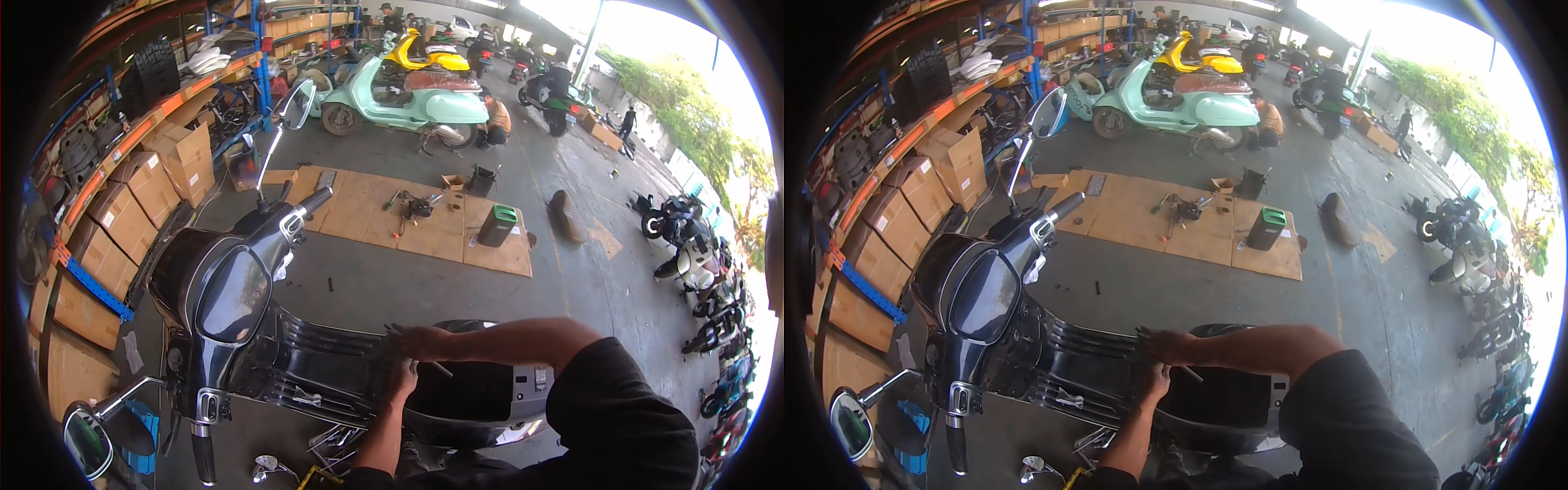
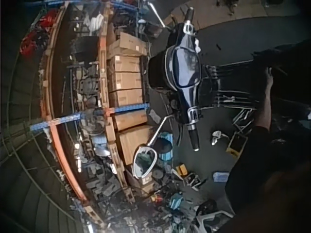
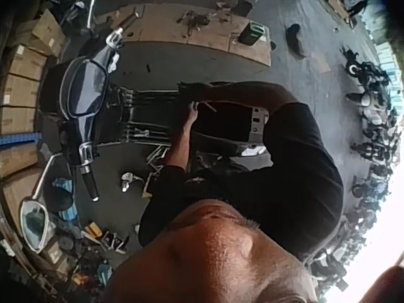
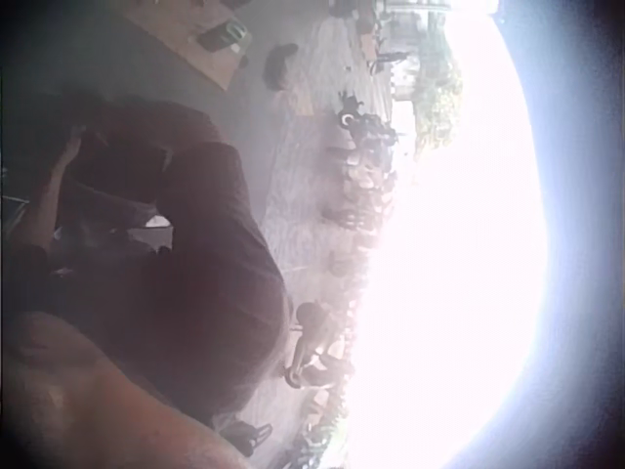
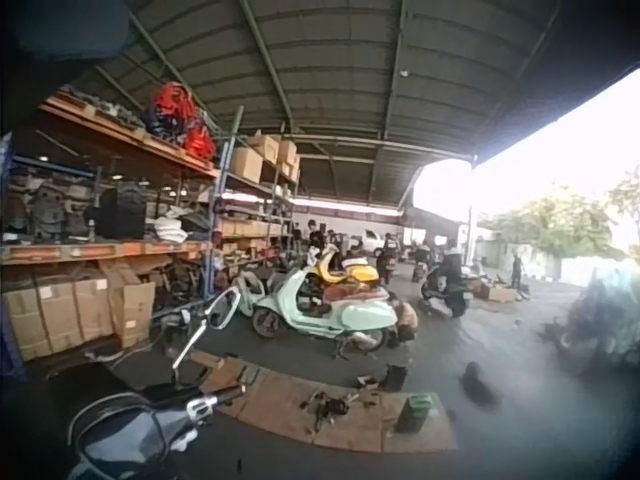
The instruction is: The person works on the under-seat storage area of a scooter using a long metal tool, then places a seat on the vehicle, and subsequently handles a silver grab rail, removing a yellow sticker and inserting a screw into it.
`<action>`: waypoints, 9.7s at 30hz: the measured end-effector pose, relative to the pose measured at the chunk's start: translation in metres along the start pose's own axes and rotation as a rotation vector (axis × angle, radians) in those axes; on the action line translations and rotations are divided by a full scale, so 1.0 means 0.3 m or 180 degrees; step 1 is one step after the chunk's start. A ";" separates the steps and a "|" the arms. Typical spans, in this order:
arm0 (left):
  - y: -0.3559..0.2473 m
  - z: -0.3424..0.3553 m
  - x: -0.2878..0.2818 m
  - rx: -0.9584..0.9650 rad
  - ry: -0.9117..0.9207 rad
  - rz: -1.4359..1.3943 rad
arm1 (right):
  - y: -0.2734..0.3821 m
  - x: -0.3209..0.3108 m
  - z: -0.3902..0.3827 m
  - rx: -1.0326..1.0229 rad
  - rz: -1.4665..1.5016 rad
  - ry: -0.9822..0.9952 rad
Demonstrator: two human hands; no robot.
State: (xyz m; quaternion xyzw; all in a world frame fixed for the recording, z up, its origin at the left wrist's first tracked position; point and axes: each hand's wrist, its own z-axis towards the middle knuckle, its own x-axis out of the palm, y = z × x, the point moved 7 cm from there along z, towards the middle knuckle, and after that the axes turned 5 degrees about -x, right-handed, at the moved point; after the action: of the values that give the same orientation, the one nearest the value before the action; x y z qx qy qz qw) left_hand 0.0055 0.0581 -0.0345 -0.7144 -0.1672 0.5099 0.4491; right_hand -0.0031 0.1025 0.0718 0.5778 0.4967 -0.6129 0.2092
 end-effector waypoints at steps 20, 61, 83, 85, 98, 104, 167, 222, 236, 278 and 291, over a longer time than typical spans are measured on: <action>0.192 -0.218 0.100 -0.1716 -0.0520 0.1071 | -0.119 0.116 0.033 0.1106 0.1788 0.1807; -0.848 -0.387 0.573 0.0812 0.2768 -0.0576 | 0.244 -0.492 -1.190 0.3593 0.2838 0.0242; -0.877 -0.380 0.386 0.1351 0.0972 -0.1708 | 0.509 -0.314 -1.228 0.4443 0.6301 -0.3417; -0.886 -0.357 0.400 0.1369 0.1389 -0.1383 | 0.584 -0.254 -1.299 0.5046 0.4038 -0.2114; -0.878 -0.418 0.433 0.0932 0.1567 -0.2143 | 0.458 -0.314 -1.169 0.4660 0.2312 -0.2566; -0.844 -0.382 0.436 0.0582 0.1822 -0.1757 | 0.425 -0.374 -1.165 0.4489 0.3639 -0.2836; -1.246 -0.430 0.456 -0.0183 0.3663 -0.1739 | 0.570 -0.195 -1.162 0.4274 0.3816 -0.3265; -1.034 -0.432 0.372 0.1858 0.1273 -0.1289 | 0.194 -0.668 -1.116 0.0865 0.0585 -0.0085; -0.992 -0.405 0.415 0.1633 0.1589 -0.0678 | 0.219 -0.612 -1.114 0.2389 0.1204 0.1378; -0.415 -0.852 0.289 -0.0365 0.0682 -0.1351 | 0.243 -0.806 -1.222 0.1129 0.1569 -0.0726; 0.769 -1.152 0.161 -0.2816 -0.0299 -0.0109 | 1.300 -0.289 -1.758 0.4452 0.3262 0.2687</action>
State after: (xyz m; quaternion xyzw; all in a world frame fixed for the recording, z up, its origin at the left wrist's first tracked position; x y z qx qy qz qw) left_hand 0.2793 -0.1958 -0.2234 -0.8110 -0.4014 0.4136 0.1006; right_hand 0.6060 0.3602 0.0929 0.8914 -0.2591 -0.3461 -0.1360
